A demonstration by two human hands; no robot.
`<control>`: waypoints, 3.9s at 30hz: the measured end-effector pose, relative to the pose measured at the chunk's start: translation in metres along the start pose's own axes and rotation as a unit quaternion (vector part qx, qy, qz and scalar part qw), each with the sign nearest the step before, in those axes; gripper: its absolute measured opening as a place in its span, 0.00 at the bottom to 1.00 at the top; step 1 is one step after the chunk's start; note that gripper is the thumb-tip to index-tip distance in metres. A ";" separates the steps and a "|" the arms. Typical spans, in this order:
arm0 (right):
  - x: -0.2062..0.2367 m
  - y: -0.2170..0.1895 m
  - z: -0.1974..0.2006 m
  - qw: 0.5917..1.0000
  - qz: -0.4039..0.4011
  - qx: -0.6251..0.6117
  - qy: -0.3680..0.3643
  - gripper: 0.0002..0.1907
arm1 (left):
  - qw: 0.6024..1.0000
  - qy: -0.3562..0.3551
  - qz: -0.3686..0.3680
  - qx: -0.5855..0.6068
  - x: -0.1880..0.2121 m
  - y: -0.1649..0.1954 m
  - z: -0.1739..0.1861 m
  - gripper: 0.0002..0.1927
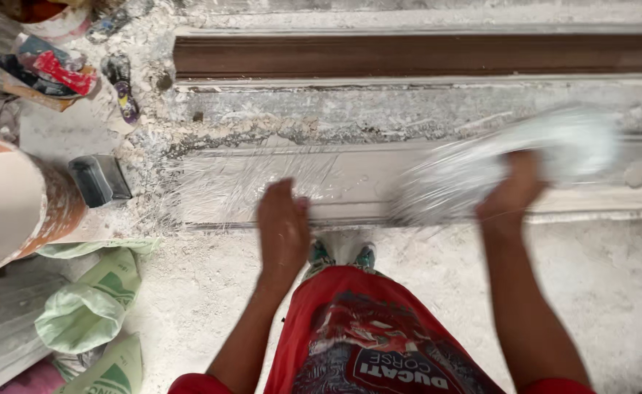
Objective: The person lays a fiberglass mat over a rectangular mold, then uses a trowel to spread a white paste over the mat. They smooth the surface with their hands and continue applying more paste to ensure full coverage.
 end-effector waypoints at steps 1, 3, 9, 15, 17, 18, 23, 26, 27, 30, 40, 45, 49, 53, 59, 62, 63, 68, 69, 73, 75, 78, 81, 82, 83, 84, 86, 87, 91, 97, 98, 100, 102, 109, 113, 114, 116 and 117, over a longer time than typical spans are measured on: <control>0.032 -0.013 -0.016 0.995 0.076 0.061 -0.038 0.19 | 0.994 -0.034 0.010 0.102 0.015 0.018 -0.012 0.18; 0.065 -0.010 -0.034 0.995 0.059 0.050 -0.060 0.16 | 0.967 -0.151 0.055 0.199 0.045 0.044 -0.057 0.15; -0.040 0.073 0.047 0.953 -0.243 -0.067 0.170 0.11 | 0.989 -0.014 -0.094 0.111 0.023 0.027 -0.067 0.07; -0.062 0.106 0.079 0.948 -0.255 -0.105 0.161 0.12 | 0.951 0.031 -0.194 -0.238 0.007 0.028 -0.061 0.26; -0.008 0.088 0.042 0.975 -0.031 0.217 -0.047 0.16 | 0.994 -0.042 -0.092 0.052 0.023 0.042 -0.068 0.23; 0.027 0.055 0.015 0.939 0.195 0.270 -0.089 0.16 | 0.977 -0.078 -0.034 0.195 0.034 0.051 -0.076 0.22; -0.013 0.091 0.043 0.977 -0.190 0.042 0.089 0.17 | 0.956 -0.106 -0.020 0.272 0.050 0.070 -0.124 0.11; -0.060 0.098 0.080 0.904 -0.358 -0.047 0.230 0.24 | 0.974 -0.165 0.072 0.141 0.042 0.033 -0.153 0.11; -0.090 0.084 0.104 0.905 -0.299 -0.097 0.286 0.36 | 0.977 -0.182 0.084 0.072 0.038 0.021 -0.156 0.12; -0.129 0.077 0.124 0.939 -0.232 -0.113 0.228 0.28 | 0.932 -0.301 0.070 -0.188 0.043 0.002 -0.161 0.19; -0.065 0.136 0.043 0.975 -0.171 -0.139 -0.036 0.09 | 0.957 -0.120 0.175 0.196 0.096 0.139 -0.216 0.15; -0.243 0.202 0.130 0.932 -0.265 -0.230 0.089 0.09 | 0.998 -0.026 0.017 -0.061 0.058 0.128 -0.209 0.08; -0.263 0.178 0.119 0.940 -0.217 -0.261 -0.015 0.08 | 0.904 -0.019 0.004 -0.428 0.064 0.137 -0.188 0.21; -0.157 0.215 0.110 0.906 -0.412 0.011 -0.101 0.08 | 0.991 0.034 0.125 -0.015 0.102 0.208 -0.225 0.23; -0.214 0.205 0.116 0.901 -0.349 -0.258 -0.022 0.12 | 0.994 0.009 -0.015 0.109 0.124 0.278 -0.287 0.14; -0.291 0.204 0.152 0.940 -0.244 -0.230 0.057 0.09 | 0.998 0.027 0.012 -0.059 0.099 0.218 -0.252 0.06; -0.315 0.197 0.159 0.941 -0.187 -0.276 0.054 0.09 | 0.993 0.040 -0.027 -0.103 0.085 0.209 -0.239 0.08; -0.306 0.243 0.178 0.931 -0.274 -0.218 0.103 0.08 | 0.760 0.086 -0.046 -0.642 0.050 0.182 -0.184 0.30; -0.279 0.240 0.168 0.921 -0.294 -0.242 0.077 0.09 | 0.891 0.036 0.036 -0.452 0.055 0.175 -0.192 0.29; -0.149 0.149 0.130 0.989 0.086 -0.027 -0.119 0.05 | 0.939 -0.070 0.107 0.319 0.119 0.283 -0.274 0.28; -0.148 0.164 0.130 0.985 -0.050 -0.151 -0.061 0.05 | 0.973 -0.048 -0.013 0.226 0.120 0.314 -0.289 0.12; -0.204 0.191 0.148 0.984 -0.129 -0.119 -0.015 0.11 | 0.985 -0.030 0.022 0.166 0.107 0.277 -0.280 0.08; -0.288 0.226 0.207 0.931 -0.274 -0.170 0.168 0.08 | 0.998 -0.048 -0.031 0.001 0.078 0.234 -0.273 0.07; -0.303 0.225 0.224 0.924 -0.282 -0.151 0.212 0.08 | 0.987 -0.130 0.028 -0.092 0.077 0.205 -0.284 0.10; -0.303 0.223 0.229 0.922 -0.296 -0.144 0.203 0.08 | 0.974 -0.097 -0.018 -0.203 0.069 0.199 -0.272 0.14; -0.298 0.220 0.234 0.920 -0.310 -0.137 0.195 0.08 | 0.947 -0.060 -0.065 -0.310 0.063 0.197 -0.259 0.21; -0.273 0.197 0.228 0.941 -0.251 -0.166 0.153 0.07 | 0.951 0.004 -0.109 -0.290 0.067 0.218 -0.246 0.26; -0.254 0.182 0.222 0.957 -0.180 -0.193 0.117 0.08 | 0.981 0.020 -0.101 -0.164 0.074 0.234 -0.245 0.24; -0.145 0.216 0.191 0.951 -0.290 -0.100 0.050 0.08 | 0.958 -0.132 0.058 0.248 0.142 0.295 -0.296 0.18; -0.234 0.232 0.259 0.898 -0.367 -0.093 0.223 0.20 | 0.988 -0.023 -0.091 0.124 0.119 0.271 -0.309 0.06; -0.271 0.214 0.272 0.913 -0.285 -0.173 0.235 0.13 | 0.993 -0.092 -0.042 0.055 0.111 0.247 -0.328 0.09; -0.310 0.186 0.283 0.953 -0.151 -0.180 0.191 0.12 | 0.982 -0.113 -0.043 -0.145 0.097 0.218 -0.327 0.16; -0.287 0.214 0.283 0.929 -0.284 -0.109 0.211 0.08 | 0.909 -0.013 -0.138 -0.393 0.091 0.230 -0.302 0.28; -0.178 0.239 0.216 0.942 -0.317 -0.107 0.019 0.08 | 0.975 -0.098 -0.040 0.196 0.164 0.359 -0.354 0.13; -0.283 0.284 0.277 0.931 -0.328 -0.101 0.126 0.10 | 0.992 -0.022 -0.011 0.122 0.148 0.346 -0.368 0.10; -0.321 0.295 0.296 0.929 -0.321 -0.108 0.153 0.11 | 0.998 -0.030 -0.014 0.046 0.140 0.336 -0.371 0.09; -0.391 0.307 0.322 0.931 -0.285 -0.150 0.172 0.12 | 0.992 -0.053 0.001 -0.116 0.121 0.311 -0.369 0.10; -0.410 0.308 0.323 0.935 -0.264 -0.190 0.138 0.11 | 0.976 -0.076 0.026 -0.202 0.118 0.302 -0.370 0.12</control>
Point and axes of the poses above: each hand's wrist, its own x-axis away from the middle knuckle, its own z-axis out of the back of the hand, y = z × x, the point moved 10 cm from there along -x, towards the middle knuckle, and after that the axes turned 15 degrees about y, right-handed, at the moved point
